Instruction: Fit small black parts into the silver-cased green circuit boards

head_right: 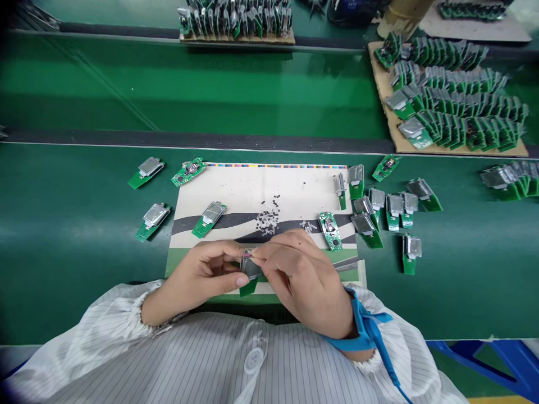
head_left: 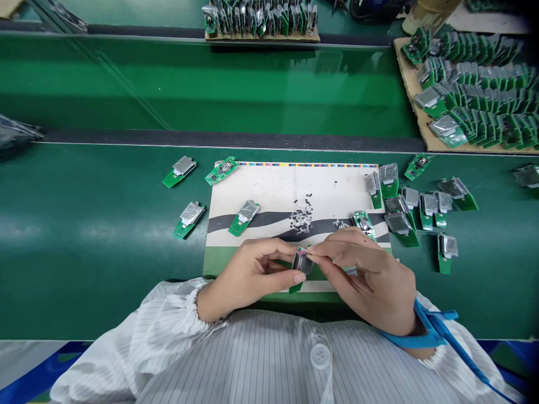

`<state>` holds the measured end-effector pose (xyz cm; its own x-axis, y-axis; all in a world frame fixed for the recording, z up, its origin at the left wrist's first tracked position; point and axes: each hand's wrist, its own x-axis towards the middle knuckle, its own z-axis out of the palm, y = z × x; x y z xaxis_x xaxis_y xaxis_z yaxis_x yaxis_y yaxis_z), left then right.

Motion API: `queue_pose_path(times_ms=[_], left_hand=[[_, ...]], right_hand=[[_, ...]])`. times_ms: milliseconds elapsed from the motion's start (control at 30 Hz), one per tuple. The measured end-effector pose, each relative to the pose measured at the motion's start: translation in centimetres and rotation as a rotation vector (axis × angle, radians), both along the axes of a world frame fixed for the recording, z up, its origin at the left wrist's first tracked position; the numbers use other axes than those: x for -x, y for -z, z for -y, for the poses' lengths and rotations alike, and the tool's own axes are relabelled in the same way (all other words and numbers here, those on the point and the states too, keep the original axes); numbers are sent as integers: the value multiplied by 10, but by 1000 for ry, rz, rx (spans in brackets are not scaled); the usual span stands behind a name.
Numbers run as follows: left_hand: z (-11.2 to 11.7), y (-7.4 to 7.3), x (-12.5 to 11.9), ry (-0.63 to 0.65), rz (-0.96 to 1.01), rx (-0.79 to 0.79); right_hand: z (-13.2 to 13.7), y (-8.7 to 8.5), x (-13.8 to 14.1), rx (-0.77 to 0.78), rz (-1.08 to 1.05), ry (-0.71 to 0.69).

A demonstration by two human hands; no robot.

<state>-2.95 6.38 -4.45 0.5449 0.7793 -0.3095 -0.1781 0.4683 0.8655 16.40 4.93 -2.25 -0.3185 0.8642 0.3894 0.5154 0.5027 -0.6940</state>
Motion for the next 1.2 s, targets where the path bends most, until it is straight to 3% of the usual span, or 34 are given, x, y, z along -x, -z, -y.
queue_pose_path(times_ms=[267, 767, 1067, 1200], left_hand=[[0, -3, 0, 22, -48, -59], [0, -2, 1, 79, -271, -394], [-2, -1, 3, 76, -390, -711], [-1, 0, 3, 60, -340, -678]], right_hand=[[2, 8, 0, 236, -373, -36], [4, 13, 2, 344, -273, -17], [0, 8, 1, 403, -192, -5], [-5, 8, -3, 408, -169, -25]])
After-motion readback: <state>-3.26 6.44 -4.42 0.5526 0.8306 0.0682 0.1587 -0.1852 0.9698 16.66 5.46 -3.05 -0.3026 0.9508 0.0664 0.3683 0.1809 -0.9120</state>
